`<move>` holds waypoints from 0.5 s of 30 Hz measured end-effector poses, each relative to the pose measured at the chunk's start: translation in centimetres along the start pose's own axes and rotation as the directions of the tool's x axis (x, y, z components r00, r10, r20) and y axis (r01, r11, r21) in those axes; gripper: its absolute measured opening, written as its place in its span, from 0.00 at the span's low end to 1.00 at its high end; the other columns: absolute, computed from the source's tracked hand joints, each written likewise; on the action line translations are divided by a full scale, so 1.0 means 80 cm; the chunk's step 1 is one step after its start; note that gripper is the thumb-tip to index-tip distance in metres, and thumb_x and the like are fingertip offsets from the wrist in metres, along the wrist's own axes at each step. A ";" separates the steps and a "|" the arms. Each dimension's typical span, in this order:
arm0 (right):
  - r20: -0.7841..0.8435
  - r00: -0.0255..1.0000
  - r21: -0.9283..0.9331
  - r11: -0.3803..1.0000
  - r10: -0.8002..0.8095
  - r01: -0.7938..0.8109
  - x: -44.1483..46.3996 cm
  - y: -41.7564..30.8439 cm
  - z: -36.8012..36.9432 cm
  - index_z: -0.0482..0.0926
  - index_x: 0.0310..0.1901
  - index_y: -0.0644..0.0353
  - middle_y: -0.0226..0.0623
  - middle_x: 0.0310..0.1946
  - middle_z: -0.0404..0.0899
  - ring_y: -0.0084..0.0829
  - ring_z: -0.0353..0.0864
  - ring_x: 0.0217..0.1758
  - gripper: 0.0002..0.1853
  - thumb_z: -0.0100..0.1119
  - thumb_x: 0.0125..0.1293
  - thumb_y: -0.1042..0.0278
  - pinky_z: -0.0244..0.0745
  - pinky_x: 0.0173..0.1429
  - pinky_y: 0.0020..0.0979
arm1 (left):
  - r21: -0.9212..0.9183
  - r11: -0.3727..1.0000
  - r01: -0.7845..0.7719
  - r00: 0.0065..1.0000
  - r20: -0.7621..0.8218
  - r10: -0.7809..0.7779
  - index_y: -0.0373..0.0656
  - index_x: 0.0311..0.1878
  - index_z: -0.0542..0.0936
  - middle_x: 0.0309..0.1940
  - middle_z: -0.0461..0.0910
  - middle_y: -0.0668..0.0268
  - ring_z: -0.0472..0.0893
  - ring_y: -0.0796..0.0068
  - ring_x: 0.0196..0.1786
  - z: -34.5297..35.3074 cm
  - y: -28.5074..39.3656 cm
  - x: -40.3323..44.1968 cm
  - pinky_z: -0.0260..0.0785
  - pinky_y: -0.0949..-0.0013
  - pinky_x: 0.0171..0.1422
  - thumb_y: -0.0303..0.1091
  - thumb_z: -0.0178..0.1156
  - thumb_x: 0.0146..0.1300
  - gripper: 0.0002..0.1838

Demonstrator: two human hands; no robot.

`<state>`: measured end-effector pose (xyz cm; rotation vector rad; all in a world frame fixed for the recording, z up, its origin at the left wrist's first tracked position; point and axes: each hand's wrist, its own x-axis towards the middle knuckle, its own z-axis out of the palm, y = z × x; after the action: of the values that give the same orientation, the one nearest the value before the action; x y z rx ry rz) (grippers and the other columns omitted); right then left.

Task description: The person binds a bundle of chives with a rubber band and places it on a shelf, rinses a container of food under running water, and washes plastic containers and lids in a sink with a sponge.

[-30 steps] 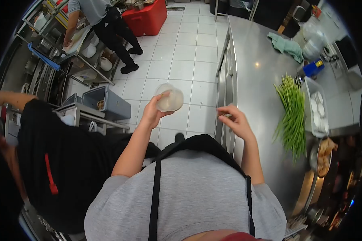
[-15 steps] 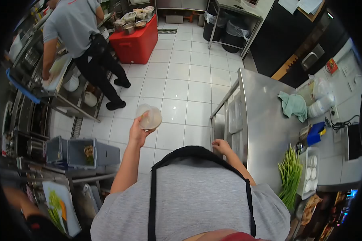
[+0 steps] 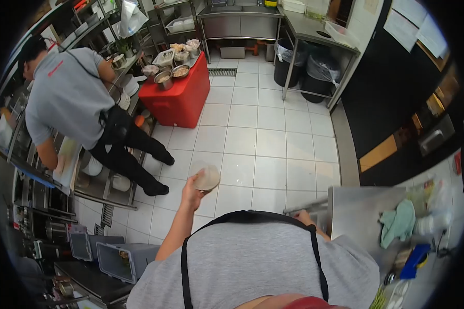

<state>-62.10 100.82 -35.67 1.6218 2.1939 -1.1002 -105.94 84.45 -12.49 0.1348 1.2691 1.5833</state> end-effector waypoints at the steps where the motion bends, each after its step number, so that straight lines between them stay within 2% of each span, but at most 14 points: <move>1: 0.007 0.998 -0.019 0.998 -0.058 0.058 0.052 -0.005 -0.030 0.84 0.32 0.55 0.40 0.28 0.82 0.36 0.81 0.31 0.10 0.64 0.48 0.61 0.74 0.39 0.35 | 0.011 0.995 -0.094 0.994 -0.047 0.095 0.43 0.58 0.70 0.56 0.70 0.59 0.70 0.61 0.58 0.004 0.022 0.021 0.68 0.54 0.56 0.45 0.44 0.63 0.23; 2: -0.091 0.980 -0.158 0.974 -0.177 0.161 0.106 -0.016 -0.059 0.83 0.31 0.54 0.38 0.24 0.81 0.33 0.79 0.27 0.10 0.62 0.51 0.57 0.72 0.34 0.35 | 0.023 0.983 -0.182 0.978 -0.099 0.183 0.44 0.58 0.70 0.55 0.71 0.60 0.71 0.61 0.58 0.008 0.041 0.039 0.67 0.54 0.56 0.46 0.44 0.63 0.24; 3: -0.138 0.980 -0.081 0.988 -0.145 0.135 0.151 -0.045 -0.099 0.83 0.31 0.55 0.38 0.23 0.81 0.30 0.79 0.26 0.09 0.63 0.51 0.60 0.72 0.33 0.33 | 0.032 0.978 -0.208 0.968 -0.135 0.210 0.45 0.58 0.70 0.56 0.70 0.61 0.70 0.62 0.58 0.013 0.063 0.057 0.66 0.54 0.57 0.46 0.44 0.63 0.24; 6: -0.313 0.937 0.189 0.957 -0.153 0.219 0.287 -0.130 -0.203 0.82 0.32 0.55 0.32 0.23 0.80 0.23 0.77 0.27 0.05 0.62 0.51 0.71 0.71 0.33 0.28 | 0.004 0.965 -0.262 0.935 -0.247 0.255 0.45 0.58 0.70 0.56 0.70 0.61 0.70 0.62 0.58 -0.003 0.087 0.138 0.65 0.55 0.58 0.46 0.43 0.63 0.24; 8: -0.436 0.893 0.240 0.941 -0.114 0.237 0.344 -0.200 -0.271 0.80 0.30 0.55 0.31 0.24 0.80 0.23 0.78 0.28 0.04 0.59 0.52 0.75 0.72 0.35 0.26 | 0.004 0.968 -0.251 0.934 -0.262 0.243 0.45 0.58 0.70 0.56 0.70 0.60 0.70 0.62 0.58 -0.017 0.091 0.205 0.66 0.56 0.57 0.45 0.41 0.63 0.23; 9: -0.440 0.892 0.248 0.940 -0.105 0.233 0.382 -0.222 -0.288 0.80 0.30 0.55 0.31 0.24 0.80 0.23 0.78 0.28 0.04 0.59 0.52 0.75 0.72 0.35 0.26 | 0.024 0.978 -0.205 0.936 -0.287 0.203 0.44 0.57 0.70 0.56 0.70 0.59 0.71 0.61 0.57 -0.020 0.099 0.237 0.66 0.56 0.56 0.46 0.40 0.64 0.23; 10: -0.468 0.882 0.341 0.910 -0.055 0.237 0.417 -0.240 -0.302 0.80 0.29 0.56 0.31 0.24 0.80 0.23 0.77 0.27 0.03 0.59 0.51 0.74 0.72 0.34 0.25 | 0.044 0.987 -0.152 0.937 -0.311 0.159 0.43 0.57 0.70 0.55 0.71 0.58 0.72 0.60 0.56 -0.023 0.107 0.270 0.67 0.56 0.56 0.46 0.38 0.65 0.24; 11: -0.493 0.870 0.428 0.870 -0.003 0.246 0.446 -0.255 -0.313 0.79 0.28 0.56 0.31 0.23 0.80 0.23 0.77 0.27 0.02 0.58 0.51 0.74 0.72 0.33 0.25 | -0.005 0.988 -0.153 0.942 -0.304 0.144 0.44 0.57 0.71 0.55 0.70 0.60 0.71 0.62 0.56 -0.027 0.117 0.307 0.67 0.58 0.54 0.46 0.43 0.62 0.23; 12: -0.491 0.871 0.439 0.868 0.016 0.231 0.469 -0.263 -0.308 0.79 0.28 0.56 0.31 0.23 0.80 0.23 0.77 0.27 0.02 0.58 0.51 0.74 0.72 0.33 0.25 | 0.006 0.990 -0.138 0.946 -0.297 0.134 0.44 0.57 0.71 0.55 0.70 0.60 0.71 0.62 0.56 -0.033 0.130 0.347 0.67 0.58 0.54 0.46 0.43 0.62 0.23; 14: -0.362 0.930 0.254 0.953 -0.066 0.167 0.526 -0.262 -0.319 0.78 0.28 0.58 0.31 0.21 0.78 0.22 0.75 0.24 0.03 0.60 0.50 0.75 0.71 0.30 0.25 | -0.062 0.987 -0.151 0.932 -0.341 0.121 0.44 0.57 0.71 0.55 0.71 0.60 0.72 0.62 0.56 -0.021 0.161 0.440 0.68 0.58 0.53 0.47 0.45 0.62 0.24; 15: -0.262 0.964 0.193 0.977 -0.041 0.094 0.537 -0.269 -0.330 0.78 0.28 0.58 0.31 0.22 0.78 0.22 0.75 0.24 0.03 0.60 0.50 0.76 0.71 0.30 0.26 | -0.077 0.987 -0.139 0.939 -0.326 0.107 0.44 0.57 0.71 0.55 0.71 0.60 0.72 0.62 0.56 -0.001 0.181 0.478 0.68 0.58 0.53 0.47 0.45 0.62 0.24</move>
<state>-90.61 147.47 -31.50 1.8833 2.3797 -1.2321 -132.02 115.03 -19.97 -0.1149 1.4502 1.8268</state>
